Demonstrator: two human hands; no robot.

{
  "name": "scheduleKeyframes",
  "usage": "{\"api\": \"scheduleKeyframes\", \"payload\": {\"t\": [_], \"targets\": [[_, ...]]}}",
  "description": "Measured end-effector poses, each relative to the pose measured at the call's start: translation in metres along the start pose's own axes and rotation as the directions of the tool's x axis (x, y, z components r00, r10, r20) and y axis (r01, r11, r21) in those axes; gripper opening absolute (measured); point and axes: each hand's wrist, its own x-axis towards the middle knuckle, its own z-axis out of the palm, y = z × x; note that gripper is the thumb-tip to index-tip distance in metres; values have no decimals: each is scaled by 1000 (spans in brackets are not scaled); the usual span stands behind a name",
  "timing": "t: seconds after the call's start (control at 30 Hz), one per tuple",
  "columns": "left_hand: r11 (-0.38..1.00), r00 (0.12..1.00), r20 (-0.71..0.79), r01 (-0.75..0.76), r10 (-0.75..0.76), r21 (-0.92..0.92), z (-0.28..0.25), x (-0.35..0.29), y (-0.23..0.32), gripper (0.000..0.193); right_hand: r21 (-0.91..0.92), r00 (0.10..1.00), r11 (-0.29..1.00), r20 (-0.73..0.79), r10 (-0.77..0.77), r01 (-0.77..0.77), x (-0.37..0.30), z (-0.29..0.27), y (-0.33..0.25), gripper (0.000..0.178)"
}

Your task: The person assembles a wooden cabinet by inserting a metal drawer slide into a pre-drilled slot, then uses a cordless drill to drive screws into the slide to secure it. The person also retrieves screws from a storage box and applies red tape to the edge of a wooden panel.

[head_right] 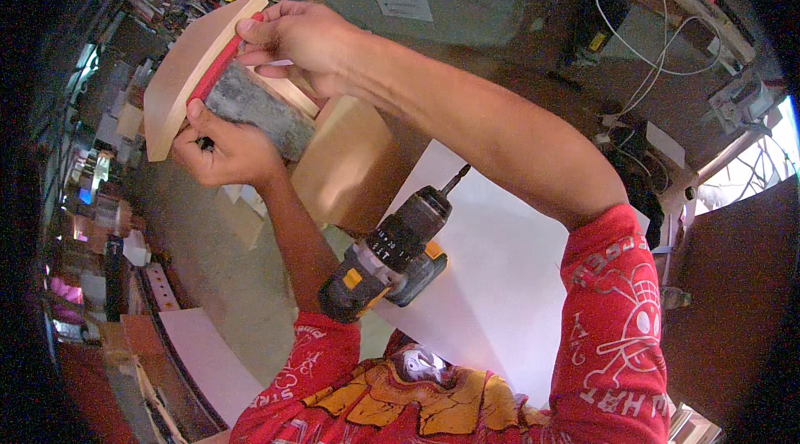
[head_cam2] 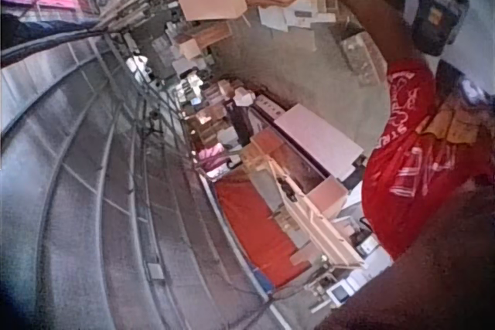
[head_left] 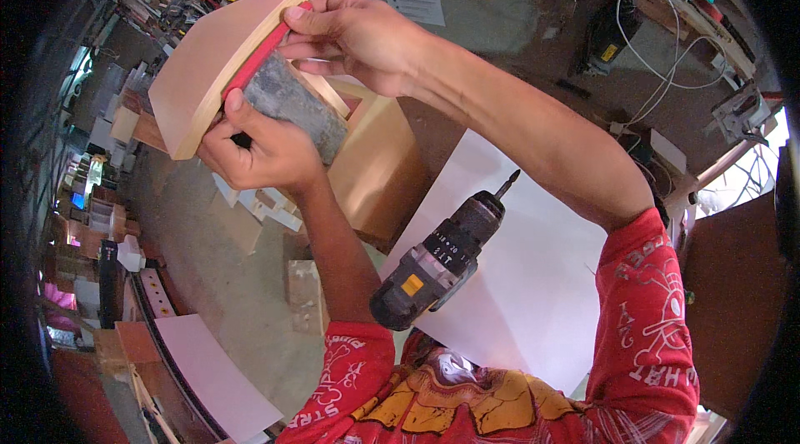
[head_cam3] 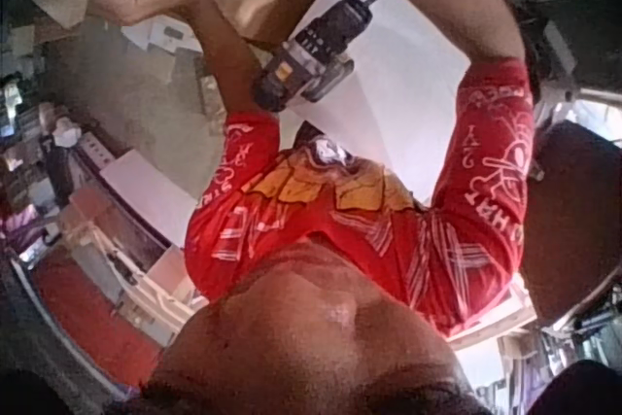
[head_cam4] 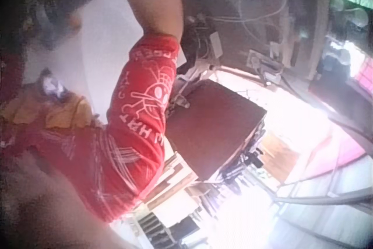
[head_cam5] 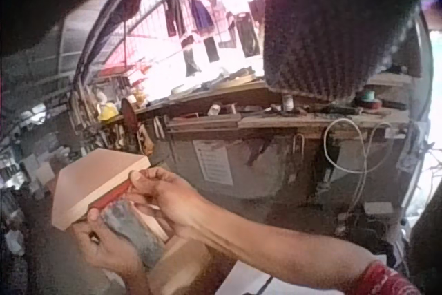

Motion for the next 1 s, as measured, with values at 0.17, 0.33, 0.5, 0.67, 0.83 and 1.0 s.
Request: {"api": "scheduleKeyframes", "payload": {"t": [0.17, 0.33, 0.5, 0.67, 0.83, 1.0], "targets": [[997, 997, -13, 71, -71, 17, 1, -2, -1, 50, 40, 1000, 999, -6, -29, 29, 3, -1, -2, 26], [990, 988, 70, 140, -139, -23, -5, -3, 1, 37, 94, 999, 995, 12, -30, 29, 6, 0, -9, 29], [999, 984, 171, 50, -47, -13, -18, 0, -5, 27, 118, 996, 993, 87, -34, 24, 5, -9, -11, 31], [998, 978, 210, 4, -16, 57, -27, 4, -3, 20, 277, 989, 961, 137, -57, 17, 4, -25, -6, 26], [991, 980, 195, -51, 26, 121, -27, 7, -4, 20, 294, 987, 942, -66, -146, 159, 7, -30, -3, 21], [989, 981, 193, -48, 20, 142, -27, 7, -1, 22, 254, 982, 951, -109, -154, 177, 2, -33, -6, 19]]}}
